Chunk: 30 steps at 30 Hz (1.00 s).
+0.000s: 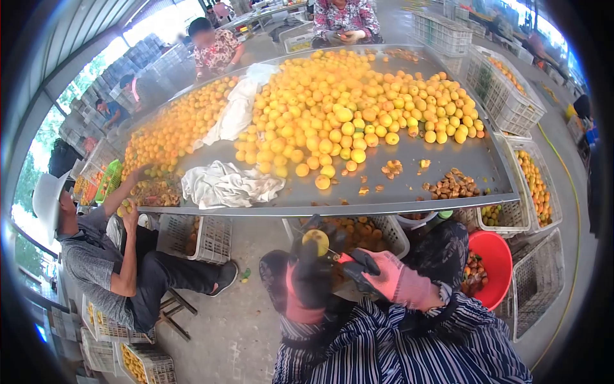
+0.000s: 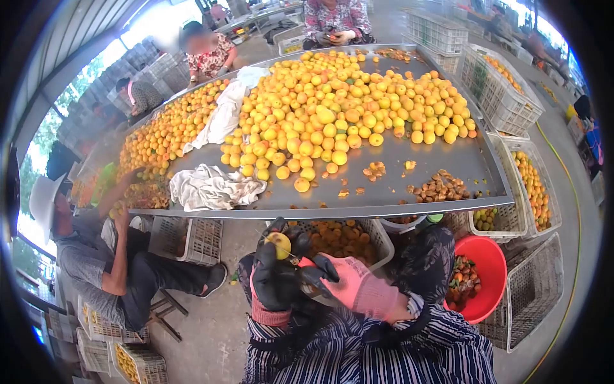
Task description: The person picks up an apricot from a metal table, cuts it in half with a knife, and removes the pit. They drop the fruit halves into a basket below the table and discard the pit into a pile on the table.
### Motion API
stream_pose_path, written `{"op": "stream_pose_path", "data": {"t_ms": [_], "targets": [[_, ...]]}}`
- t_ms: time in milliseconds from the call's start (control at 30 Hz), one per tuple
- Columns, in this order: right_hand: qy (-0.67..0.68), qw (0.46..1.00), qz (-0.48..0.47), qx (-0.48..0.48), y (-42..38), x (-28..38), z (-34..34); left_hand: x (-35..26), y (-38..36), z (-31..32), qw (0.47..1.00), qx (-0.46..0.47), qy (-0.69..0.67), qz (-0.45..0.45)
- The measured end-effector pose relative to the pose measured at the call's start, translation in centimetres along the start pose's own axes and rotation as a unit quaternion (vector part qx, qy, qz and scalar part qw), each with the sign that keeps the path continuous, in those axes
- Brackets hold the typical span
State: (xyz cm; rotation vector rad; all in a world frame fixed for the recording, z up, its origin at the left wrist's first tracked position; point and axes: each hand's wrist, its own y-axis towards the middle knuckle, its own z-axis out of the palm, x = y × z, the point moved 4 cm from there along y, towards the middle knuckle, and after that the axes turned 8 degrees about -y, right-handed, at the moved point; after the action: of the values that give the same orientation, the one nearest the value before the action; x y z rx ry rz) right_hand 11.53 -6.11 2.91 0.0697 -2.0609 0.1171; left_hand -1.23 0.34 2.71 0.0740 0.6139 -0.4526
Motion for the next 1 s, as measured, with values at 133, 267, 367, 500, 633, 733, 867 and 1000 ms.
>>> {"op": "stream_pose_path", "data": {"t_ms": [133,267,367,500,633,733,867,1000], "targets": [[-0.03,0.99,-0.108,-0.089,-0.3,0.7,0.4,0.4,1.2,0.6,0.981,0.04,-0.185,-0.04],[-0.056,0.998,-0.01,-0.022,-0.8,0.7,0.0,-0.2,1.1,-0.2,1.0,-0.016,0.005,0.009],[-0.12,0.992,0.032,-0.003,-0.7,0.6,0.3,-0.3,1.0,0.3,0.998,-0.039,-0.022,0.047],[-0.22,0.974,0.019,-0.053,-0.4,-1.1,1.5,1.2,1.4,-0.6,1.0,0.026,-0.001,0.014],[-0.181,0.983,0.035,-0.017,0.1,-1.0,0.9,2.2,1.9,-2.1,0.999,-0.023,0.046,0.017],[-0.228,0.973,0.015,-0.024,-0.5,-1.1,1.5,1.4,1.9,-2.4,0.999,-0.049,-0.013,0.015],[-0.21,0.976,0.053,-0.019,0.0,-1.8,1.3,2.5,2.0,-3.9,0.999,-0.008,0.043,-0.019],[-0.199,0.977,0.064,-0.036,0.7,-2.7,1.0,3.8,1.8,-3.2,0.991,-0.023,-0.081,-0.107]]}}
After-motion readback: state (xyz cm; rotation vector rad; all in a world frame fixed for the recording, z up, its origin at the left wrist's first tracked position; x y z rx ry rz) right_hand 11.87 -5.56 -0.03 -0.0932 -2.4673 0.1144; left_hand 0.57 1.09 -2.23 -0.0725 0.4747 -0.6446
